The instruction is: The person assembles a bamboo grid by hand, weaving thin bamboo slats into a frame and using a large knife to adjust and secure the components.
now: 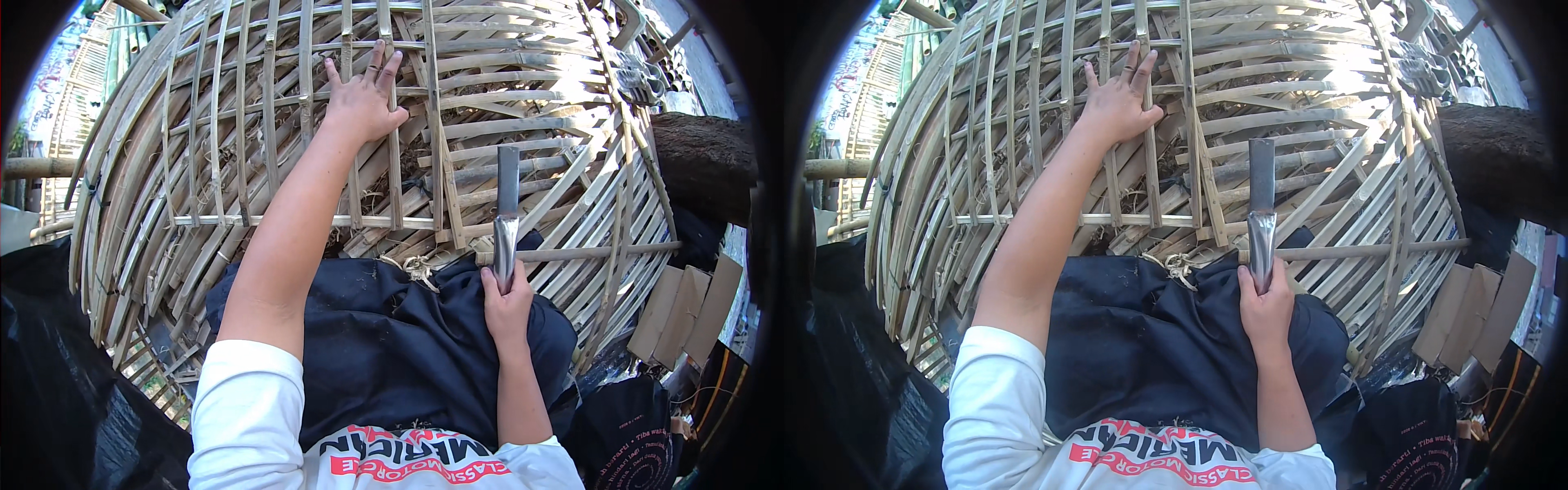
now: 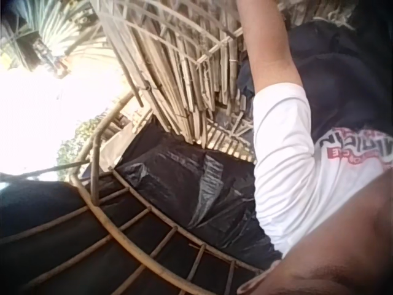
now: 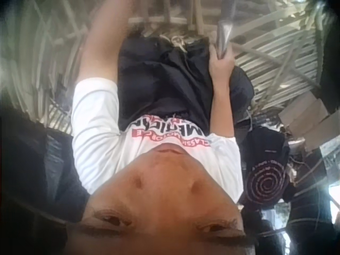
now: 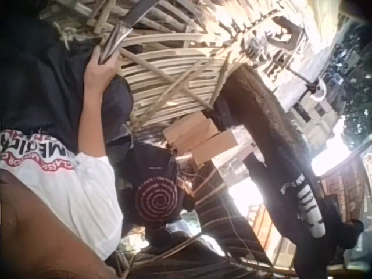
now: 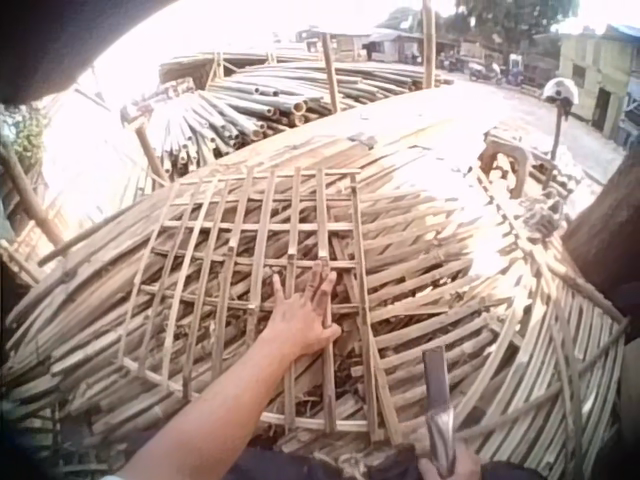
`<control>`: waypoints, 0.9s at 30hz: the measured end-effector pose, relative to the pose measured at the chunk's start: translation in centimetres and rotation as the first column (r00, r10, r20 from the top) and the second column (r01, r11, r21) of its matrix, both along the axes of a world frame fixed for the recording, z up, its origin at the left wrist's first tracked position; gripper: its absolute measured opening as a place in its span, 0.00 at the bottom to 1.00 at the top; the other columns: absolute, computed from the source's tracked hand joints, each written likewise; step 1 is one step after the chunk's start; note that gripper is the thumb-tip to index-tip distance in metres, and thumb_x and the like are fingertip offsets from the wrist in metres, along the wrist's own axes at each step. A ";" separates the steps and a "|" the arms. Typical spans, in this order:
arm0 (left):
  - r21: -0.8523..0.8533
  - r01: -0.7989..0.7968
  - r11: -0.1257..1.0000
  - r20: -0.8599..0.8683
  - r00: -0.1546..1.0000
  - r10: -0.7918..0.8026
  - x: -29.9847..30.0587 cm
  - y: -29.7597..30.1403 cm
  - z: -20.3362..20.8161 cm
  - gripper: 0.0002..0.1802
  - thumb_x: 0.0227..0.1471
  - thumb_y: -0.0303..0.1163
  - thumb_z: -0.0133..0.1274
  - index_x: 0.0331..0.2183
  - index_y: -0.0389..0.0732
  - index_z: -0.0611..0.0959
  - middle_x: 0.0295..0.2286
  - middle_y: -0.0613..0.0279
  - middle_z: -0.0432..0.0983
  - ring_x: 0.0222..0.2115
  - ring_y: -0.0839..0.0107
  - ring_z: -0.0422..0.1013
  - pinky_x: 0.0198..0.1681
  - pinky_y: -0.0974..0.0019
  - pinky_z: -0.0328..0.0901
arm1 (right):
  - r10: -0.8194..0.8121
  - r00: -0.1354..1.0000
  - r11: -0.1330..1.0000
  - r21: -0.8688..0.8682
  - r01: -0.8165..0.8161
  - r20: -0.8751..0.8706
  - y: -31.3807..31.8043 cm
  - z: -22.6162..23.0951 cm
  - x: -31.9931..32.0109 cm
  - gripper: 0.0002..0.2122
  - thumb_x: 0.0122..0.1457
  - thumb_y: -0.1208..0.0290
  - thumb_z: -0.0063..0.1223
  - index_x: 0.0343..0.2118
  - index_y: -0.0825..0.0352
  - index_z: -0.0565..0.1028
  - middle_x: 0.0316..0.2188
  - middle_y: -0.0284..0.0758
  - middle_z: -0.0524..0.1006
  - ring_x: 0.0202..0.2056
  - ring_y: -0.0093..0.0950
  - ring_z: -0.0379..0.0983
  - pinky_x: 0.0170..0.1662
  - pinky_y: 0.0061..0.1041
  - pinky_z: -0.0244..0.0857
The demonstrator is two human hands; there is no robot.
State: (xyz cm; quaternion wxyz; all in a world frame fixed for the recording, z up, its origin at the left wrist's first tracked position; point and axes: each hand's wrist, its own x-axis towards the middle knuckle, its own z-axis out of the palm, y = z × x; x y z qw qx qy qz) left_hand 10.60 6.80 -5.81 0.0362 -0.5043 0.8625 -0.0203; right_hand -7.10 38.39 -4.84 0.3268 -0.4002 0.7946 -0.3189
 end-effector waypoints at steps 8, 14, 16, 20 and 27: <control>0.053 -0.019 0.998 0.031 0.999 0.017 -0.1 -0.2 0.3 0.54 0.47 0.55 0.49 0.67 0.55 0.40 0.68 0.58 0.31 0.57 0.54 0.64 0.62 0.26 0.28 | 0.067 0.997 0.980 -0.191 -0.058 0.042 -6.6 1.2 1.3 0.22 0.62 0.69 0.51 0.56 0.70 0.61 0.38 0.52 0.77 0.38 0.47 0.77 0.42 0.38 0.69; 0.043 -0.003 0.999 0.018 1.000 0.002 -0.5 0.0 0.2 0.53 0.48 0.56 0.49 0.67 0.55 0.40 0.68 0.57 0.31 0.56 0.54 0.65 0.62 0.26 0.28 | 0.080 0.996 0.898 -0.429 -0.093 -0.048 -10.0 -0.9 2.4 0.22 0.63 0.69 0.49 0.57 0.67 0.59 0.37 0.55 0.76 0.37 0.50 0.77 0.40 0.40 0.70; 0.079 -0.007 0.997 0.053 0.999 0.002 -0.9 0.0 0.9 0.52 0.49 0.56 0.48 0.67 0.55 0.40 0.68 0.57 0.30 0.57 0.53 0.65 0.62 0.27 0.29 | 0.138 0.981 0.959 -0.229 -0.166 -0.134 -11.2 -2.6 2.0 0.21 0.63 0.70 0.50 0.57 0.67 0.59 0.37 0.56 0.76 0.37 0.53 0.76 0.40 0.41 0.70; -0.022 0.006 1.000 -0.005 1.000 -0.007 0.1 0.0 0.2 0.53 0.48 0.57 0.49 0.67 0.55 0.40 0.68 0.58 0.31 0.56 0.53 0.66 0.62 0.27 0.30 | 0.078 0.985 0.913 -0.386 -0.132 -0.152 -11.9 -1.6 2.2 0.20 0.63 0.67 0.49 0.54 0.68 0.59 0.35 0.57 0.76 0.35 0.56 0.75 0.36 0.47 0.68; 0.017 -0.017 1.000 0.068 0.998 0.016 0.0 -0.2 -0.1 0.53 0.48 0.56 0.48 0.67 0.55 0.41 0.68 0.57 0.32 0.56 0.55 0.66 0.62 0.26 0.30 | 0.118 0.960 0.927 -0.318 -0.199 -0.254 -12.1 -2.6 1.6 0.21 0.63 0.67 0.48 0.55 0.68 0.58 0.35 0.57 0.76 0.35 0.57 0.74 0.36 0.48 0.68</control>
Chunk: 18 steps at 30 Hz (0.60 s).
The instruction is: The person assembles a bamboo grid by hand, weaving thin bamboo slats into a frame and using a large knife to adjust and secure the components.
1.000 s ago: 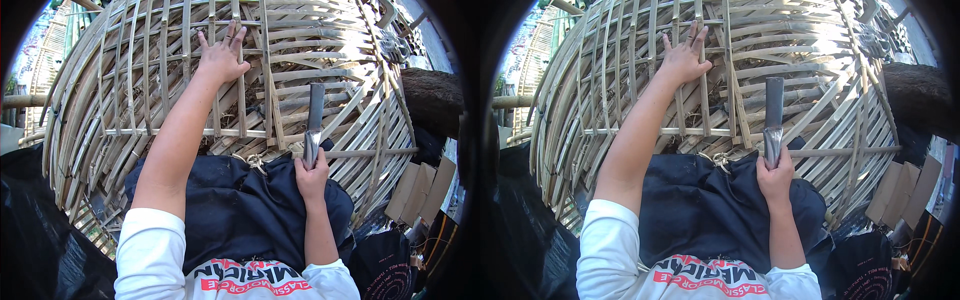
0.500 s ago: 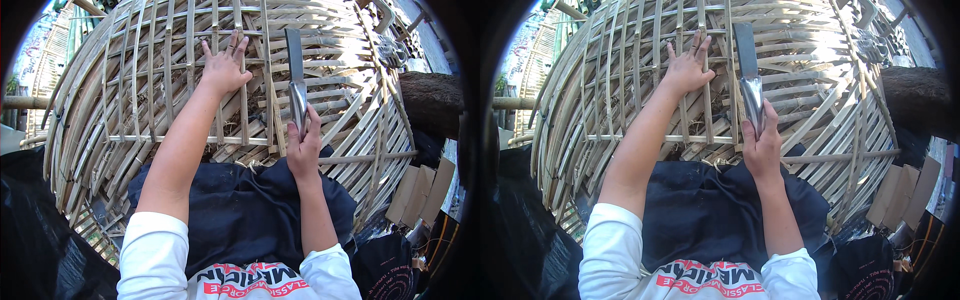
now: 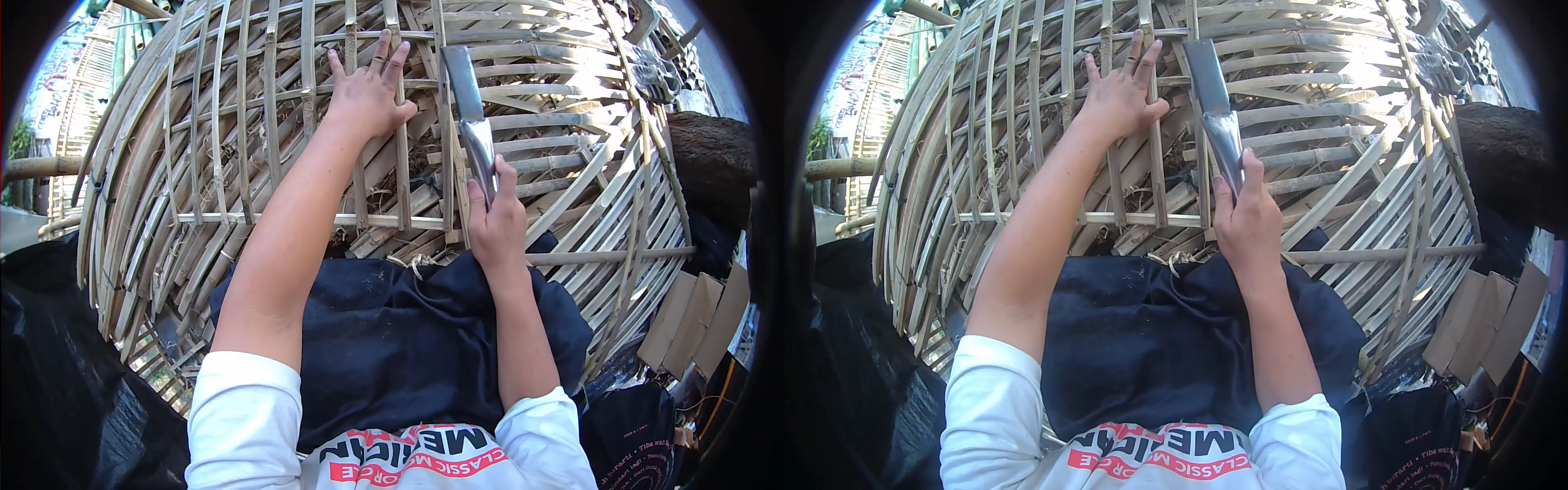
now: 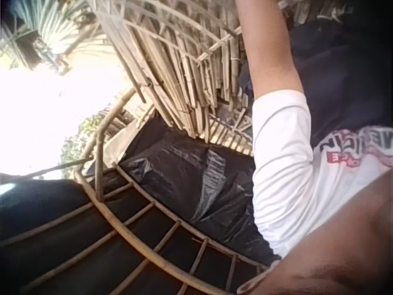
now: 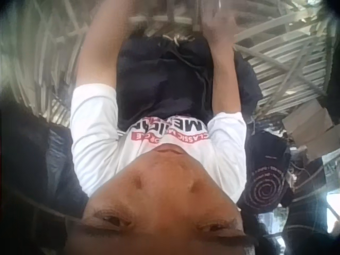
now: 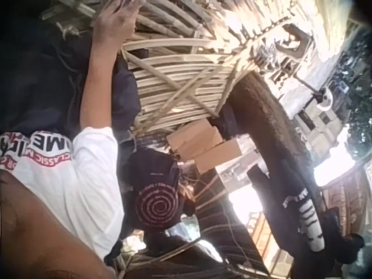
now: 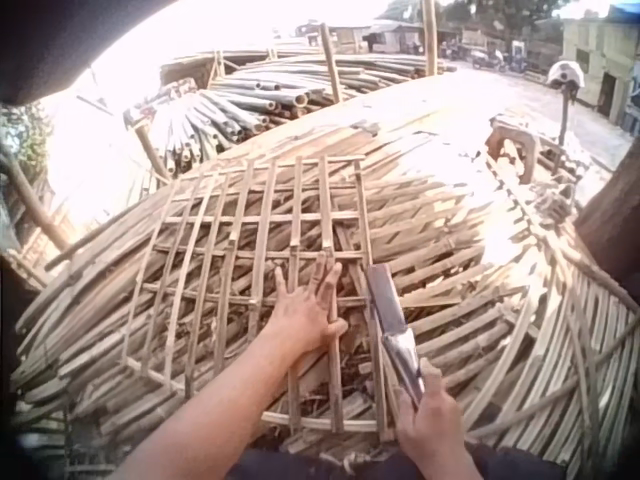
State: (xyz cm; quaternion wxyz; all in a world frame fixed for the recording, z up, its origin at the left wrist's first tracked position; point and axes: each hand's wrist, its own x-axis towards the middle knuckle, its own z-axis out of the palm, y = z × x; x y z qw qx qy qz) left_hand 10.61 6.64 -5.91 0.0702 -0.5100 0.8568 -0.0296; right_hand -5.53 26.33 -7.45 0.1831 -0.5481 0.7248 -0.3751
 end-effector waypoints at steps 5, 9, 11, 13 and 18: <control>0.043 -0.013 0.999 0.028 1.000 0.012 -0.4 -0.3 0.3 0.53 0.48 0.56 0.48 0.67 0.55 0.40 0.68 0.58 0.29 0.57 0.55 0.64 0.62 0.26 0.31 | 0.019 0.997 0.975 0.222 -0.002 -0.071 0.4 -0.4 -0.3 0.18 0.64 0.67 0.46 0.53 0.68 0.61 0.32 0.56 0.76 0.32 0.56 0.74 0.33 0.49 0.66; -0.031 0.033 0.999 -0.075 0.997 -0.035 0.0 -0.2 -0.2 0.53 0.48 0.56 0.49 0.67 0.55 0.40 0.68 0.57 0.29 0.58 0.55 0.64 0.62 0.26 0.30 | -0.060 0.993 0.983 0.176 0.041 0.102 0.8 1.7 -1.3 0.12 0.67 0.68 0.41 0.49 0.68 0.63 0.26 0.54 0.76 0.30 0.54 0.75 0.32 0.47 0.64; -0.005 0.018 1.000 -0.038 0.999 -0.018 0.0 -0.3 0.0 0.53 0.48 0.56 0.49 0.67 0.56 0.40 0.68 0.57 0.30 0.58 0.55 0.63 0.62 0.26 0.30 | -0.116 0.978 0.965 0.252 0.070 0.173 0.6 1.8 -0.7 0.12 0.67 0.68 0.41 0.49 0.68 0.63 0.26 0.54 0.76 0.30 0.54 0.75 0.32 0.46 0.64; -0.001 0.017 1.000 -0.037 0.999 -0.017 -0.4 -0.3 0.1 0.53 0.48 0.56 0.49 0.67 0.56 0.40 0.68 0.57 0.31 0.57 0.56 0.64 0.62 0.26 0.30 | -0.132 0.974 0.972 0.216 0.091 0.183 1.1 0.6 -0.5 0.12 0.67 0.68 0.41 0.49 0.68 0.63 0.24 0.52 0.75 0.28 0.51 0.75 0.31 0.44 0.64; -0.007 0.013 1.000 -0.039 0.999 -0.014 -0.4 -0.2 -0.2 0.53 0.49 0.57 0.49 0.67 0.57 0.39 0.68 0.58 0.31 0.57 0.57 0.64 0.63 0.27 0.30 | -0.068 0.983 0.997 -0.035 0.075 0.168 0.9 0.9 0.2 0.13 0.67 0.68 0.42 0.50 0.68 0.62 0.26 0.51 0.75 0.31 0.52 0.75 0.32 0.42 0.67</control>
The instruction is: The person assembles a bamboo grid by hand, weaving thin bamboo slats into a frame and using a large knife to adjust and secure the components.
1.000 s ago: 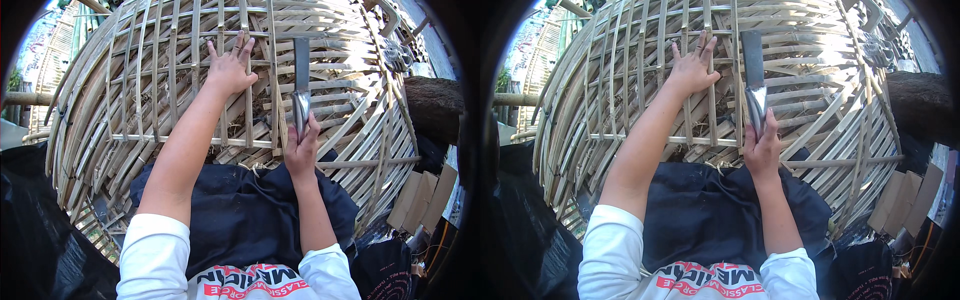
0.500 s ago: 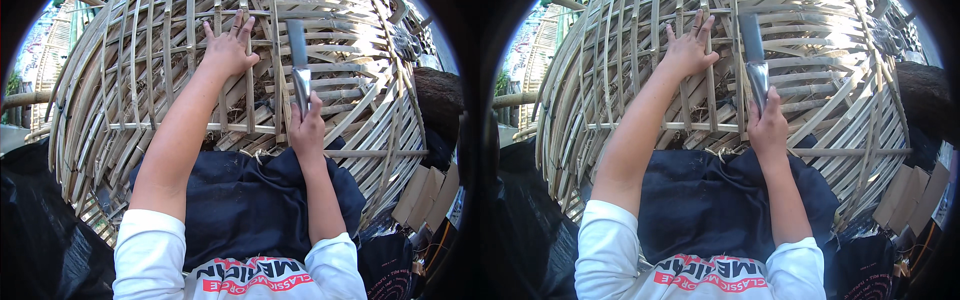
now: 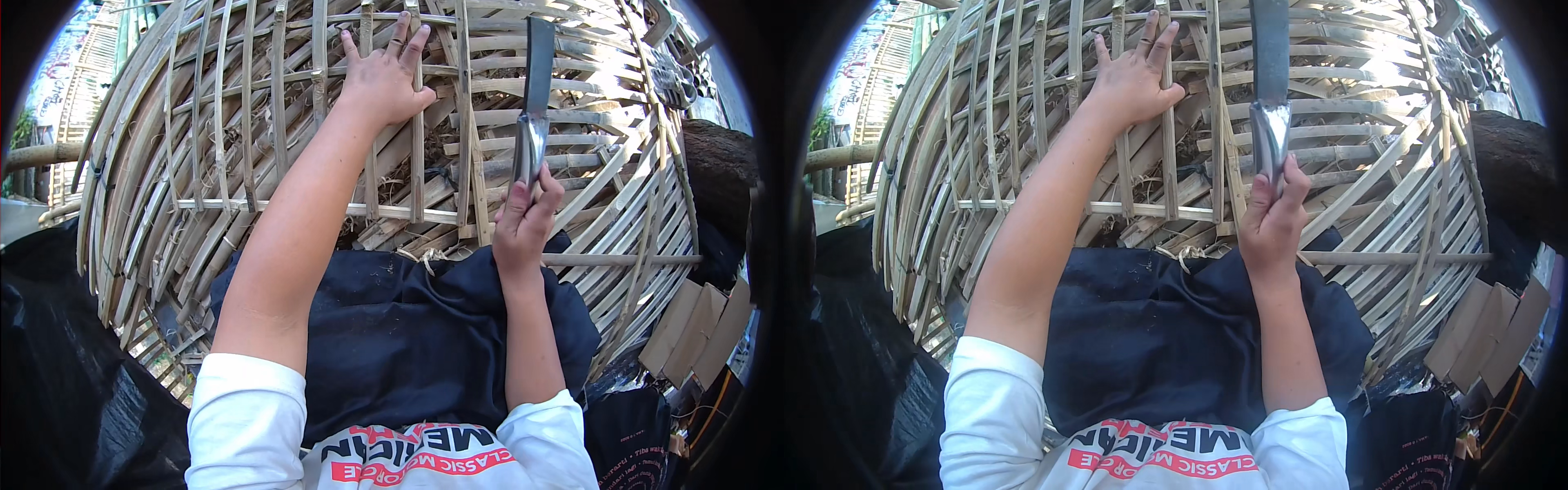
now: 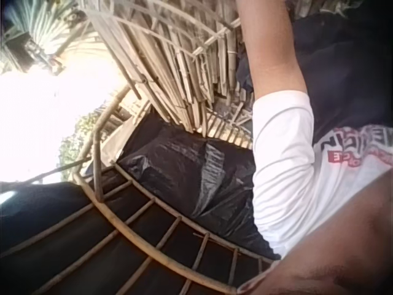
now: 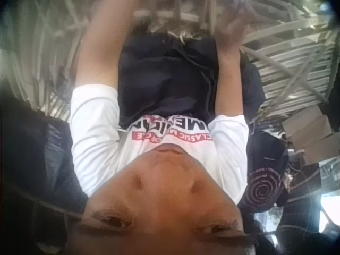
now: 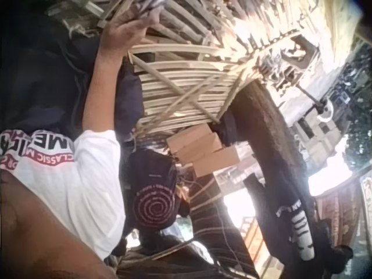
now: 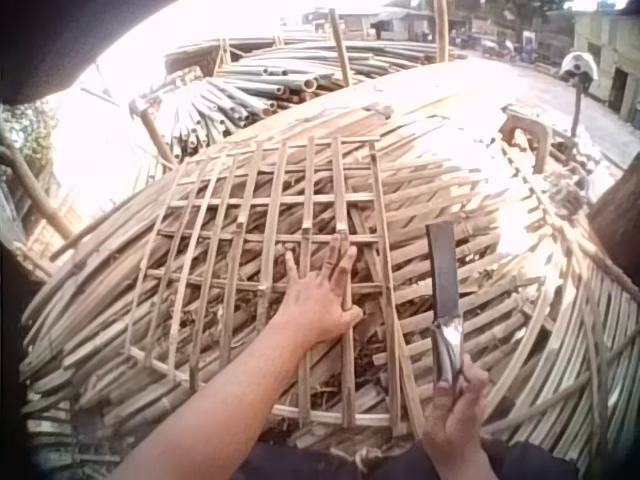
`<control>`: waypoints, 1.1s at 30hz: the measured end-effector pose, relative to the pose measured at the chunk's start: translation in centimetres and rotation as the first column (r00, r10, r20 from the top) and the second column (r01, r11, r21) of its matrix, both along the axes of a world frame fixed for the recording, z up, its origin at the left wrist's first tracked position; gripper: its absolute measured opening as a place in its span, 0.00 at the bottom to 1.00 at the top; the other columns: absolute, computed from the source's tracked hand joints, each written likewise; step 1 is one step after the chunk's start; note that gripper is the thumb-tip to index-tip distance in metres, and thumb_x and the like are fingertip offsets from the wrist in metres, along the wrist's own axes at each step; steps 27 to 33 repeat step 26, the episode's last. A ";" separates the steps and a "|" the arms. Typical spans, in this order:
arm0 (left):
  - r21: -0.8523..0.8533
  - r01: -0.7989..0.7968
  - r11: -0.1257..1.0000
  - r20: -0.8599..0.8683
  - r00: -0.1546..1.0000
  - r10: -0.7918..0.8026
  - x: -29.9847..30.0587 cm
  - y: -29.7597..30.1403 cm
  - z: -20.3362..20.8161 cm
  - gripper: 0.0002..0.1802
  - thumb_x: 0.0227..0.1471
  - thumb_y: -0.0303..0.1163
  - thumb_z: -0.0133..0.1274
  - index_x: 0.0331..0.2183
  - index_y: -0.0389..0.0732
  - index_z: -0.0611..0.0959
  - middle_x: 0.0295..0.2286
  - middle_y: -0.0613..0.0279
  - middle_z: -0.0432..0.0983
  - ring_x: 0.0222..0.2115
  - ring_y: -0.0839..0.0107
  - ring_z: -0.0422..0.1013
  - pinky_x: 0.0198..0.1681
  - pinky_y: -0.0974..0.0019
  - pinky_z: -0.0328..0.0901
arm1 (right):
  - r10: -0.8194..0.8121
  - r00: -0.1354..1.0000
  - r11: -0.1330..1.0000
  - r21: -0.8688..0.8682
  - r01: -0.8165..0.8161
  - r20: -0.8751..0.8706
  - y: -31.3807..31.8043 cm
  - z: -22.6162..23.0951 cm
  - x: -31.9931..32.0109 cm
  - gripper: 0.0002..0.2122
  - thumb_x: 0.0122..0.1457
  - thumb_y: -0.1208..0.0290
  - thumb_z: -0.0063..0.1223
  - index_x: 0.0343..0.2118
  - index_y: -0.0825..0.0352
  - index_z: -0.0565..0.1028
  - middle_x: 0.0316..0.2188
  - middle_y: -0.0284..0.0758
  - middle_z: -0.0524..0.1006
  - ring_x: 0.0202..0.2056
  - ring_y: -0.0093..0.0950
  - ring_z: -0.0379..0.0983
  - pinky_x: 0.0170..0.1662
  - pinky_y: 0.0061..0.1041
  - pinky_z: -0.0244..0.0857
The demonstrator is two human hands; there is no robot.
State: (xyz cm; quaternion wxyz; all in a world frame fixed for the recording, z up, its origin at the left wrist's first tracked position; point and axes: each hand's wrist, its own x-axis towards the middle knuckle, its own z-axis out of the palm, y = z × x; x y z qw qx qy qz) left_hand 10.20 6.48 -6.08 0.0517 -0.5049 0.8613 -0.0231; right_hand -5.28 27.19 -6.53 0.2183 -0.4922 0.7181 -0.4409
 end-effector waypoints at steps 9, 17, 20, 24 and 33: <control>0.022 -0.004 1.000 -0.002 1.000 0.004 -0.3 0.4 0.0 0.52 0.48 0.57 0.50 0.67 0.57 0.42 0.68 0.58 0.33 0.56 0.54 0.66 0.62 0.26 0.30 | 0.090 0.977 0.984 0.171 -0.057 -0.194 -1.0 -0.9 -0.3 0.14 0.66 0.68 0.44 0.50 0.69 0.63 0.32 0.54 0.77 0.32 0.53 0.76 0.33 0.44 0.68; -0.013 0.003 1.000 0.012 1.000 -0.003 -0.1 -0.6 0.5 0.52 0.49 0.56 0.49 0.67 0.54 0.42 0.67 0.55 0.33 0.55 0.55 0.66 0.62 0.26 0.30 | 0.109 0.977 0.990 0.106 -0.090 -0.181 -1.0 -1.2 0.3 0.13 0.66 0.67 0.45 0.49 0.68 0.62 0.32 0.56 0.76 0.33 0.55 0.75 0.34 0.46 0.68; 0.018 0.003 1.000 0.014 1.000 -0.003 0.2 0.1 0.1 0.52 0.49 0.56 0.48 0.67 0.54 0.42 0.67 0.55 0.33 0.55 0.55 0.67 0.62 0.25 0.30 | 0.088 0.981 0.995 0.071 -0.076 -0.175 -0.7 0.5 0.1 0.14 0.66 0.68 0.44 0.49 0.68 0.61 0.31 0.54 0.77 0.31 0.55 0.75 0.33 0.47 0.68; -0.006 0.010 1.000 -0.009 1.000 -0.011 0.1 -0.6 -0.2 0.54 0.47 0.57 0.49 0.67 0.56 0.39 0.67 0.56 0.32 0.56 0.55 0.66 0.62 0.26 0.29 | 0.216 0.937 0.920 0.378 -0.102 -0.275 -1.5 -0.9 -0.4 0.15 0.65 0.65 0.47 0.50 0.66 0.62 0.35 0.53 0.77 0.34 0.54 0.75 0.35 0.47 0.69; 0.017 -0.012 1.000 0.012 1.000 0.012 0.6 0.3 -0.5 0.51 0.49 0.59 0.47 0.67 0.56 0.43 0.68 0.60 0.34 0.57 0.55 0.64 0.62 0.25 0.26 | 0.159 0.974 0.941 0.324 -0.101 -0.160 -0.6 -0.2 0.2 0.16 0.64 0.63 0.48 0.49 0.65 0.62 0.35 0.52 0.78 0.34 0.54 0.75 0.35 0.46 0.70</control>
